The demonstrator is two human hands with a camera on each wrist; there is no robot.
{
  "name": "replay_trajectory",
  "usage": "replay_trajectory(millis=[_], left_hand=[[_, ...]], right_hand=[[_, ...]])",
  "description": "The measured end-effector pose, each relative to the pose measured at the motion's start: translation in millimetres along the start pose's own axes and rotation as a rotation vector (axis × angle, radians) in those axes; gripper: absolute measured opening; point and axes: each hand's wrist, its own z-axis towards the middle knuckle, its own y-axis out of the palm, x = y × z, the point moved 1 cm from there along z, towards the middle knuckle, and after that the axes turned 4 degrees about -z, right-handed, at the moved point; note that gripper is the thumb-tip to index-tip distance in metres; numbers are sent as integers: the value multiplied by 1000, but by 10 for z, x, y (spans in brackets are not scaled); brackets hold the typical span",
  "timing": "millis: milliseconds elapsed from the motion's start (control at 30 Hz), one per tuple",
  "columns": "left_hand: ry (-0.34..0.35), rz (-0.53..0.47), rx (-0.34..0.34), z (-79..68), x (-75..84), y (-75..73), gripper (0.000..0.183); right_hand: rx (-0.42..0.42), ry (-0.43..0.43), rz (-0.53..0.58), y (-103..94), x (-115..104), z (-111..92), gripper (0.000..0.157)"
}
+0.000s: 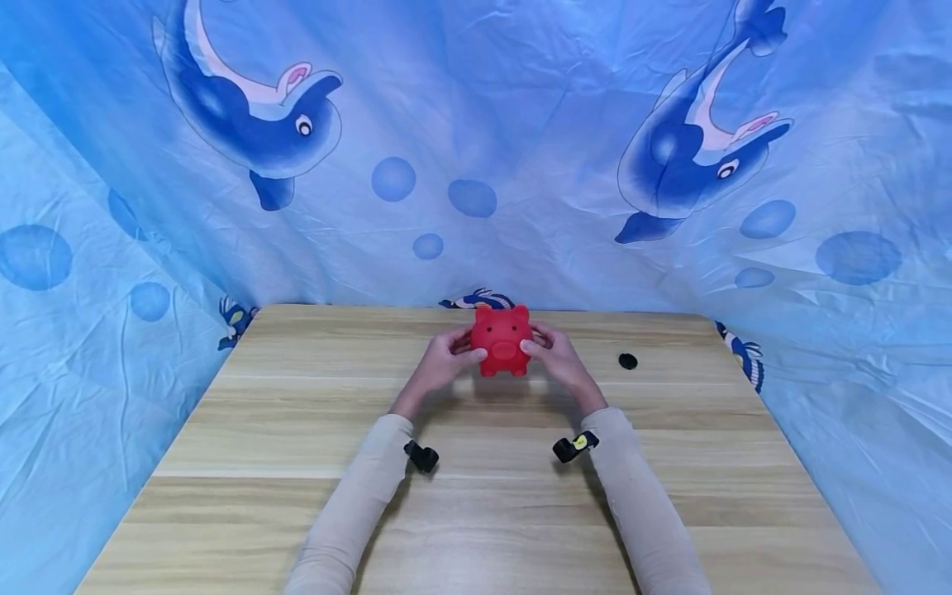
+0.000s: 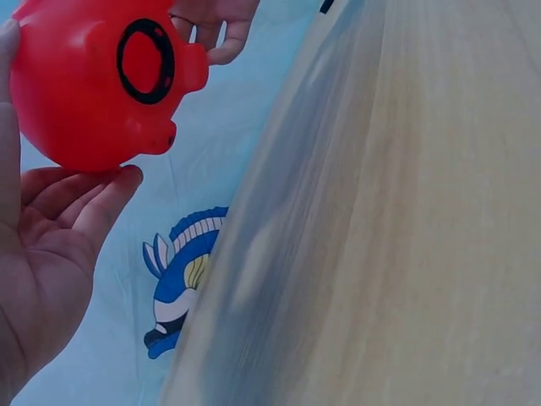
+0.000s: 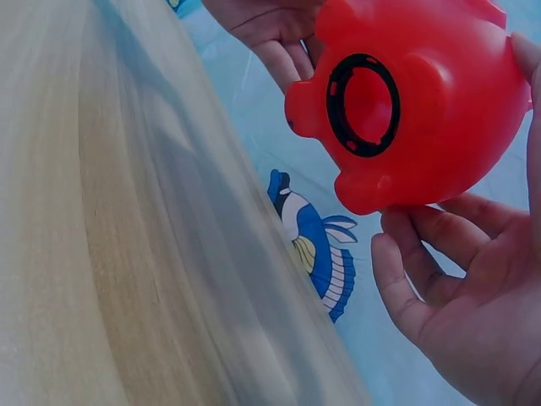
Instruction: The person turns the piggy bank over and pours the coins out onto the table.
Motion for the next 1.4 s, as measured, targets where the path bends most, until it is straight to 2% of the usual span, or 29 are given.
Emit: replay_trajectory(millis=[433, 600, 967, 1400], left_hand=[[-31, -26, -16, -34, 26, 20, 78], [-26, -31, -7, -41, 19, 14, 77], [-5, -56, -29, -69, 24, -11, 77], [26, -9, -59, -76, 17, -30, 83]], right_hand=[[-12, 14, -21, -24, 26, -19, 65], [-14, 4, -74, -34, 46, -16, 67], [-66, -81, -217, -70, 65, -11, 78], [-101, -37, -183, -73, 13, -62, 86]])
